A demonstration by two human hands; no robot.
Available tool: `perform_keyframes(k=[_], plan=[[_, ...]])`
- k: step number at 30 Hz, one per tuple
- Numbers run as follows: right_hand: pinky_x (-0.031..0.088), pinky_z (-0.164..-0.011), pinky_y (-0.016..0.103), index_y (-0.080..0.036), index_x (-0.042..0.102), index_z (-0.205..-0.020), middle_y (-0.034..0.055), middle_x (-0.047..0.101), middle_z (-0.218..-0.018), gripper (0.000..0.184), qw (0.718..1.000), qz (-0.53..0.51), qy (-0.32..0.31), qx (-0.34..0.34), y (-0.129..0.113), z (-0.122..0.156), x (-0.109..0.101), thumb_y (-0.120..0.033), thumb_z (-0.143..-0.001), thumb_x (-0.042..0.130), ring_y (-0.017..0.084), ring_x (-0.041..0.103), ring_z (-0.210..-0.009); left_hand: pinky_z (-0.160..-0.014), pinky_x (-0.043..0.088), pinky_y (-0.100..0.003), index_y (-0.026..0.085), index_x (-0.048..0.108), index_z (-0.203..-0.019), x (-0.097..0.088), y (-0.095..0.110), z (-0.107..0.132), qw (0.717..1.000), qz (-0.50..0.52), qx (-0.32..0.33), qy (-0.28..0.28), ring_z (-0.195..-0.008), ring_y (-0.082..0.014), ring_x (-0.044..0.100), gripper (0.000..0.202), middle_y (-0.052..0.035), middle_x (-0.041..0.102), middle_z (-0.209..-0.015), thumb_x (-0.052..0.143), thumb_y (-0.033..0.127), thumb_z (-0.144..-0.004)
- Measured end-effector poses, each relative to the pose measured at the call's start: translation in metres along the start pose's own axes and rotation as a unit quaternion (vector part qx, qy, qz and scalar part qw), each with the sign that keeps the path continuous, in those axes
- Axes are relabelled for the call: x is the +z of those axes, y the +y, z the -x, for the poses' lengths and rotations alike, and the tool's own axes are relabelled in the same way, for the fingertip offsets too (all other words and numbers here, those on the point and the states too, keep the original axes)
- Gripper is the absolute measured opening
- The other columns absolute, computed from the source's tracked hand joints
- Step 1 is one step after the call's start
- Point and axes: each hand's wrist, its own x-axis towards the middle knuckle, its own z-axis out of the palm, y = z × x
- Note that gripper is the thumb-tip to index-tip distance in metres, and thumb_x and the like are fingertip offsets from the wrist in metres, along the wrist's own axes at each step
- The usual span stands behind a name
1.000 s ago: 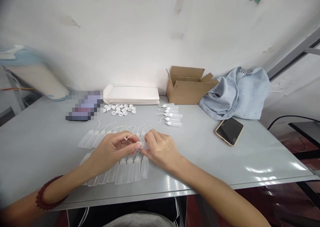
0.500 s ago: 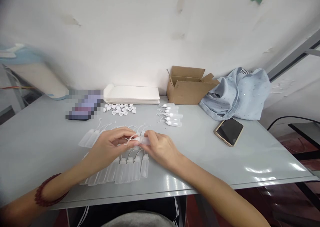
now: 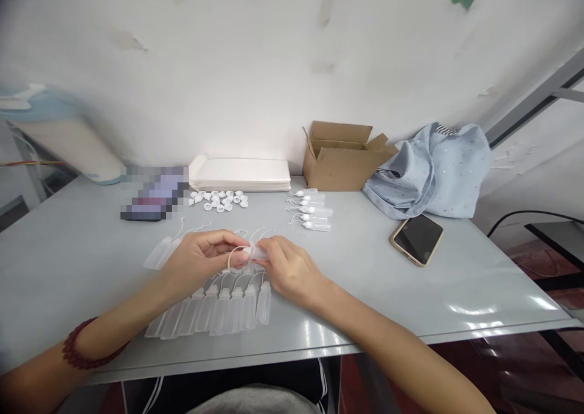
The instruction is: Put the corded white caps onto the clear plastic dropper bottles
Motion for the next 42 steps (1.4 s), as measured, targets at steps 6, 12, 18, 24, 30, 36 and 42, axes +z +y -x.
perform_keyframes(k=[6, 12, 18, 24, 30, 36, 42], plan=[[0.051, -0.057, 0.025, -0.015, 0.048, -0.104, 0.0082, 0.065, -0.082, 0.019, 0.999, -0.01, 0.026, -0.039, -0.001, 0.002, 0.002, -0.005, -0.09, 0.042, 0.017, 0.062, -0.073, -0.061, 0.051, -0.024, 0.016, 0.065, -0.073, -0.002, -0.002, -0.002, 0.994, -0.006, -0.07, -0.083, -0.057, -0.0118, 0.062, 0.028, 0.0008, 0.065, -0.063, 0.062, 0.043, -0.082], [0.052, -0.057, 0.026, -0.015, 0.048, -0.103, 0.0092, 0.066, -0.082, 0.02, 0.998, -0.024, 0.032, -0.045, 0.0, 0.002, 0.001, -0.004, -0.087, 0.044, 0.017, 0.062, -0.072, -0.052, 0.045, -0.021, 0.016, 0.065, -0.076, 0.0, -0.004, 0.002, 0.995, -0.086, 0.009, -0.05, -0.055, -0.0111, 0.057, 0.025, 0.0018, 0.06, -0.06, 0.063, 0.04, -0.081], [0.049, -0.051, 0.024, -0.016, 0.047, -0.103, 0.0076, 0.065, -0.078, 0.017, 0.997, -0.073, 0.007, -0.008, 0.002, 0.001, -0.001, -0.009, -0.088, 0.046, 0.015, 0.06, -0.061, -0.064, 0.049, -0.023, 0.016, 0.067, -0.082, 0.006, -0.007, 0.005, 0.962, -0.189, 0.194, 0.042, -0.063, -0.0107, 0.057, 0.013, 0.0004, 0.064, -0.072, 0.068, 0.029, -0.079], [0.052, -0.058, 0.027, -0.019, 0.048, -0.104, 0.0067, 0.065, -0.082, 0.023, 0.996, -0.075, 0.041, -0.013, 0.003, 0.001, 0.001, -0.005, -0.086, 0.046, 0.016, 0.062, -0.071, -0.054, 0.048, -0.019, 0.017, 0.066, -0.082, 0.002, -0.004, 0.003, 0.997, -0.067, 0.03, -0.035, -0.058, -0.0107, 0.06, 0.024, 0.0017, 0.063, -0.064, 0.061, 0.04, -0.084], [0.052, -0.059, 0.028, -0.018, 0.048, -0.105, 0.0078, 0.066, -0.083, 0.024, 0.997, -0.067, 0.031, -0.028, 0.005, 0.002, 0.003, -0.004, -0.086, 0.043, 0.018, 0.063, -0.074, -0.05, 0.043, -0.019, 0.016, 0.061, -0.069, 0.002, -0.008, 0.002, 0.992, -0.103, 0.037, -0.067, -0.051, -0.0096, 0.055, 0.033, 0.0028, 0.058, -0.055, 0.054, 0.042, -0.089], [0.049, -0.051, 0.024, -0.017, 0.047, -0.103, 0.0073, 0.065, -0.08, 0.016, 0.996, -0.094, -0.004, -0.006, 0.005, 0.0, -0.001, -0.011, -0.089, 0.047, 0.014, 0.06, -0.061, -0.063, 0.047, -0.023, 0.016, 0.067, -0.091, 0.004, -0.012, 0.005, 0.934, -0.243, 0.259, 0.04, -0.064, -0.0114, 0.057, 0.016, -0.0014, 0.066, -0.075, 0.059, 0.03, -0.087], [0.052, -0.057, 0.026, -0.018, 0.047, -0.104, 0.0078, 0.065, -0.083, 0.017, 0.995, -0.094, 0.028, -0.017, 0.004, 0.0, 0.0, -0.011, -0.088, 0.05, 0.017, 0.063, -0.071, -0.052, 0.046, -0.019, 0.017, 0.066, -0.078, 0.004, -0.003, 0.005, 0.983, -0.155, 0.093, -0.035, -0.058, -0.0106, 0.057, 0.03, 0.0008, 0.062, -0.065, 0.053, 0.042, -0.089]])
